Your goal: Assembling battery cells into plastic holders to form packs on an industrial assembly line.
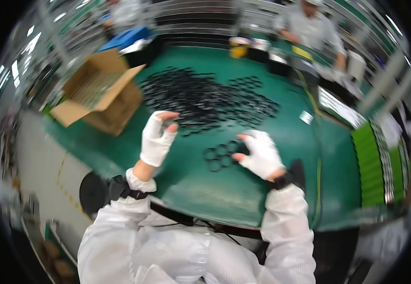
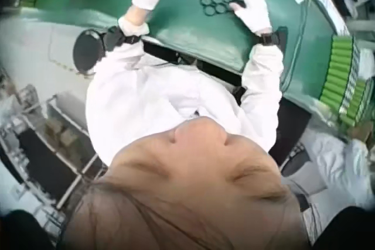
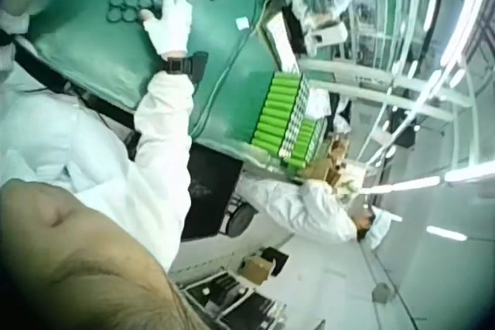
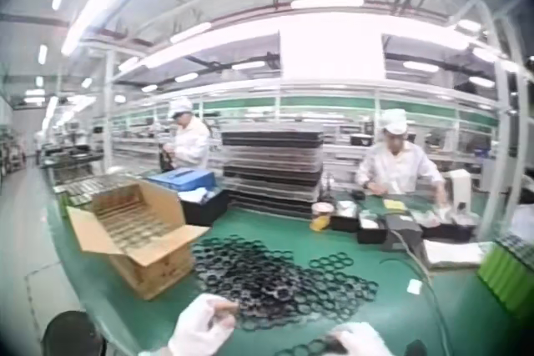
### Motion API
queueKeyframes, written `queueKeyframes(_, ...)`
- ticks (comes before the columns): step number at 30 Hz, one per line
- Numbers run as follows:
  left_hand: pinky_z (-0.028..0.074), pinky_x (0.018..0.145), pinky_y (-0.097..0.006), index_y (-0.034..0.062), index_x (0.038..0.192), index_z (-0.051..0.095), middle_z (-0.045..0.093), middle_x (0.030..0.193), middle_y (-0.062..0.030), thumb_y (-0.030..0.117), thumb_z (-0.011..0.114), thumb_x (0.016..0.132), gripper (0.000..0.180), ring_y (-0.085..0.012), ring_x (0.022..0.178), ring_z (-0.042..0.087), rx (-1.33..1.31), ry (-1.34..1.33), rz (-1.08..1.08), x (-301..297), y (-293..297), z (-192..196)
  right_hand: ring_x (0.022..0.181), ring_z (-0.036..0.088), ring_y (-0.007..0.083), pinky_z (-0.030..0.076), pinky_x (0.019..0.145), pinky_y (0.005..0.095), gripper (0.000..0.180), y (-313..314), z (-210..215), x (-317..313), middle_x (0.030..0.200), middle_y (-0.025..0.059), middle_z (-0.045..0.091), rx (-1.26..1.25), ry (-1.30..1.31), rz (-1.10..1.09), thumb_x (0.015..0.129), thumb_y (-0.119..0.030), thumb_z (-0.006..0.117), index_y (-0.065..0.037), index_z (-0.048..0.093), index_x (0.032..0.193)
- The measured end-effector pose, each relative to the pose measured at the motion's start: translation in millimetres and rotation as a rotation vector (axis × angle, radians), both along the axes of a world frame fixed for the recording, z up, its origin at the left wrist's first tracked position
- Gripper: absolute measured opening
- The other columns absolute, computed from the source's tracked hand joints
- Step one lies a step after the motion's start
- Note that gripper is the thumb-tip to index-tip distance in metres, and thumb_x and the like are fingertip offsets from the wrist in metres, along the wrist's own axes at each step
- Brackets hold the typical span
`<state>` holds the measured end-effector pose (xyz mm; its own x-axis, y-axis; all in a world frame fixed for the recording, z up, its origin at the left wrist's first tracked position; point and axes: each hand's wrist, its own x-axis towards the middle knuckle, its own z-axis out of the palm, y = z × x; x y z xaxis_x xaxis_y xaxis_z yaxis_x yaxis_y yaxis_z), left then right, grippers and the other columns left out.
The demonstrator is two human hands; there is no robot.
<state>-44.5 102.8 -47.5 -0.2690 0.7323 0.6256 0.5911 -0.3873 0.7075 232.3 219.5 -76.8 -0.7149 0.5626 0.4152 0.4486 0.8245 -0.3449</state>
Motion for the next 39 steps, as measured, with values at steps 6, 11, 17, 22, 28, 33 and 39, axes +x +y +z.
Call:
queueKeyframes(6, 0.047, 0.067, -0.027, 0.0045, 0.102, 0.062, 0.058, 0.092, -0.007, -0.001, 0.065, 0.081, 0.022, -0.0153, 0.07, 0.057, 0.23, 0.3, 0.391, -64.4, -76.9, 76.4, 0.09, 0.055, 0.0315, 0.047, 0.077, 0.0403, 0.039, -6.2, 1.4, -7.7, 0.098, 0.009, 0.06, 0.077, 0.094, -0.008, 0.066, -0.011, 0.078, -0.007, 0.062, 0.102)
queueKeyframes(11, 0.05, 0.071, -0.032, 0.0034, 0.099, 0.064, 0.064, 0.089, -0.0134, 0.006, 0.063, 0.085, 0.014, -0.0235, 0.077, 0.063, -0.148, 0.471, 0.64, -164.3, -107.6, 128.3, 0.089, 0.056, 0.0311, 0.047, 0.076, 0.0403, 0.037, -5.2, -2.9, -9.9, 0.096, 0.0088, 0.06, 0.062, 0.082, 0.028, 0.067, -0.011, 0.078, -0.007, 0.063, 0.1)
queueKeyframes(17, 0.05, 0.085, -0.038, 0.0073, 0.092, 0.071, 0.069, 0.095, -0.0164, 0.031, 0.064, 0.082, 0.027, -0.0315, 0.092, 0.065, -0.862, 0.655, 0.657, -216.8, -72.2, 122.5, 0.089, 0.056, 0.0317, 0.047, 0.076, 0.0405, 0.034, -0.5, -5.2, -6.8, 0.095, 0.0095, 0.061, 0.059, 0.093, 0.044, 0.068, -0.01, 0.078, -0.006, 0.063, 0.098)
queueKeyframes(22, 0.05, 0.085, -0.038, 0.0088, 0.102, 0.07, 0.069, 0.101, -0.0164, 0.026, 0.067, 0.078, 0.029, -0.0332, 0.098, 0.064, -1.143, 0.718, 0.732, -224.6, -34.4, 123.8, 0.088, 0.056, 0.0322, 0.048, 0.076, 0.0407, 0.031, 0.3, -4.9, -5.3, 0.092, 0.0101, 0.061, 0.066, 0.113, 0.041, 0.07, -0.008, 0.075, -0.006, 0.063, 0.098)
queueKeyframes(28, 0.05, 0.084, -0.039, 0.0143, 0.127, 0.058, 0.067, 0.11, -0.0136, 0.022, 0.067, 0.078, 0.05, -0.032, 0.1, 0.064, -1.365, 0.878, 0.522, -261.3, -25.0, 142.4, 0.087, 0.057, 0.0324, 0.048, 0.076, 0.0406, 0.027, -0.2, -5.2, -5.5, 0.091, 0.0106, 0.062, 0.033, 0.09, 0.043, 0.072, -0.009, 0.075, -0.006, 0.064, 0.097)
queueKeyframes(33, 0.049, 0.087, -0.037, 0.0118, 0.129, 0.056, 0.064, 0.117, -0.0131, 0.032, 0.065, 0.08, 0.054, -0.029, 0.104, 0.062, -1.402, 0.753, 0.459, -244.5, -37.7, 157.0, 0.087, 0.057, 0.0323, 0.048, 0.075, 0.0406, 0.025, 1.1, -7.0, -3.8, 0.09, 0.0107, 0.062, 0.035, 0.097, 0.036, 0.072, -0.01, 0.074, -0.006, 0.064, 0.095)
queueKeyframes(39, 0.039, 0.1, -0.031, 0.0095, 0.134, 0.051, 0.056, 0.13, -0.012, 0.019, 0.058, 0.091, 0.045, -0.0219, 0.118, 0.052, -0.935, 0.232, 0.235, -267.8, -88.2, 123.7, 0.088, 0.057, 0.0318, 0.048, 0.076, 0.0407, 0.026, -0.9, -6.2, -6.5, 0.091, 0.01, 0.062, 0.052, 0.103, 0.048, 0.072, -0.011, 0.075, -0.007, 0.064, 0.096)
